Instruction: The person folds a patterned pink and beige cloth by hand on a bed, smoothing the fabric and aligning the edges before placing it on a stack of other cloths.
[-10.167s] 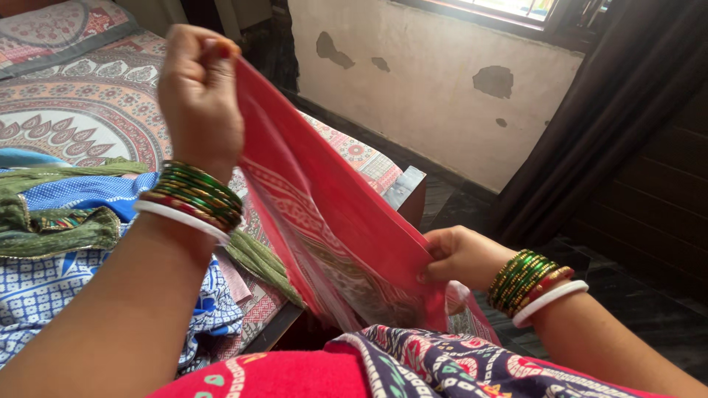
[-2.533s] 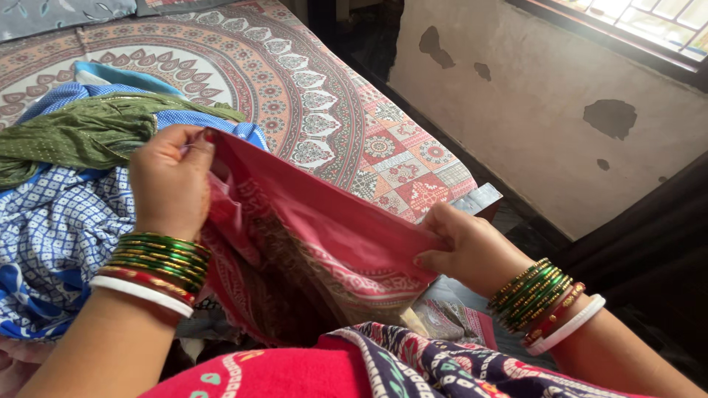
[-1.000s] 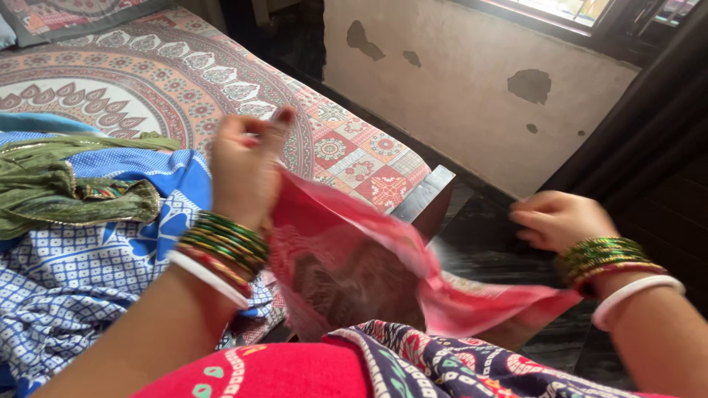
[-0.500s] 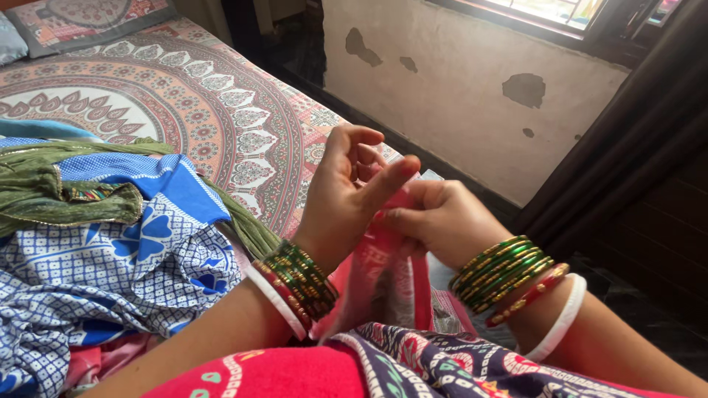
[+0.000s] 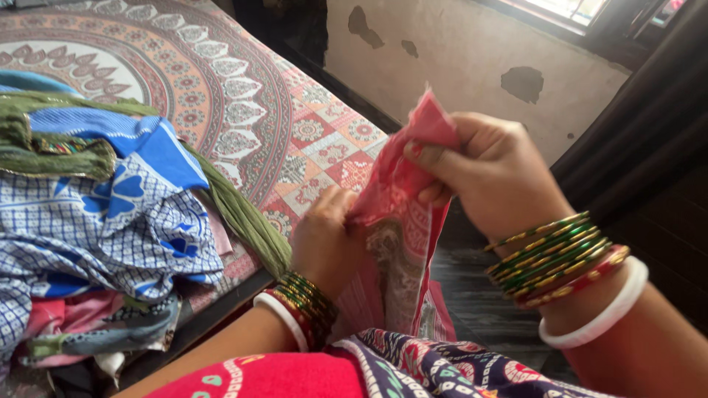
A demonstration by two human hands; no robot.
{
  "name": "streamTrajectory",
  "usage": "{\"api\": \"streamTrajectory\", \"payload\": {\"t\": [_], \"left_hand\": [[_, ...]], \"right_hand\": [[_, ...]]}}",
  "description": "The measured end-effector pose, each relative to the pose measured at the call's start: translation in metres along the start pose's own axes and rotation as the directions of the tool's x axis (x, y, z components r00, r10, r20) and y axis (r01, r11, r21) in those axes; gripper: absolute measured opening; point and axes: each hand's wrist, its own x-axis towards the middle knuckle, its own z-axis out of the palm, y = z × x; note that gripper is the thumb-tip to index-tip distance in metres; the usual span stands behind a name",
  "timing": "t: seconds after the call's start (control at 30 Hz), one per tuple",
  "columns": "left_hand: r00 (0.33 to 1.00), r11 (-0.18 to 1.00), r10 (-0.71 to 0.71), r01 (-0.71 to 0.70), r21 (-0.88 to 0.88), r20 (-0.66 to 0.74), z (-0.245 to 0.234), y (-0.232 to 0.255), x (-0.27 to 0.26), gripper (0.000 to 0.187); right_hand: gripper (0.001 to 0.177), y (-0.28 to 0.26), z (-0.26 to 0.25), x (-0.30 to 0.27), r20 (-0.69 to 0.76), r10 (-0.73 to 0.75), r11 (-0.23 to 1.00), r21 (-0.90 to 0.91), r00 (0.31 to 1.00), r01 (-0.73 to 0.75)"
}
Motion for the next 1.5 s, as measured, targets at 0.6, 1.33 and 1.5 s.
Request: {"api": "streamTrajectory", "payload": {"t": [0.6,1.33,1.5], "left_hand": [[0.999,0.999,0.033,-0.033,-0.005,-0.014,0.034,-0.009,-0.056,0.021],[0.991,0.978,-0.11,0.094,-0.189,-0.073,0.038,0.007,-0.067,0.022],[0.968,0.967,-0.249,0.25,-0.047,0.041,0.063,-0.036,-0.101,0.014]], "right_hand": [[0.016,0.001,-0.003,-0.05,-0.115,-0.092,0.99,-0.117,0.989,0.078],[0.012,0.003,0.018,-0.059,-0.26,-0.171,0.982,-0.127,0.951,0.141],[0.011,0.003,0.014,-0.066,-0.325,-0.271,0.959,-0.008,0.906,0.284]]}}
